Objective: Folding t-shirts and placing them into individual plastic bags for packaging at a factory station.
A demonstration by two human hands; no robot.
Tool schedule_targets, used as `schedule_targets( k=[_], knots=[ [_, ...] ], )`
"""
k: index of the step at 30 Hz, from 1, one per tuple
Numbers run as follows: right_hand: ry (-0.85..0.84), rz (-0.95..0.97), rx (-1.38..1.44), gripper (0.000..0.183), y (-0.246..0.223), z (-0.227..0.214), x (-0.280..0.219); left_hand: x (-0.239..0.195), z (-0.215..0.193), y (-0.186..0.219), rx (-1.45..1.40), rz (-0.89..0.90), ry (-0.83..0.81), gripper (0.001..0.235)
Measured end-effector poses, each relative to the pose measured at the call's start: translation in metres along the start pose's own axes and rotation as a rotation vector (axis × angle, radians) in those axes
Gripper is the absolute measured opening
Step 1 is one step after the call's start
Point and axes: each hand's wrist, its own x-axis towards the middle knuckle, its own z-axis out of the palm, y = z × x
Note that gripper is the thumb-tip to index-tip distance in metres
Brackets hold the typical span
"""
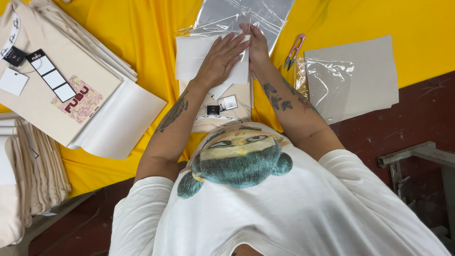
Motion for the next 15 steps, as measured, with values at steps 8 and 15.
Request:
schedule_targets(
  k=[8, 15],
  knots=[
    [0.105, -0.188, -0.219, 0.013, 0.013, -0.017, -0.031, -0.013, 0.006, 0.003, 0.120, 0.070, -0.018, 0.053],
    [-0.114, -0.251, -0.215, 0.028, -0.006, -0.013, -0.032, 0.002, 0.004, 0.007, 0.049, -0.012, 0.020, 0.046]
  ],
)
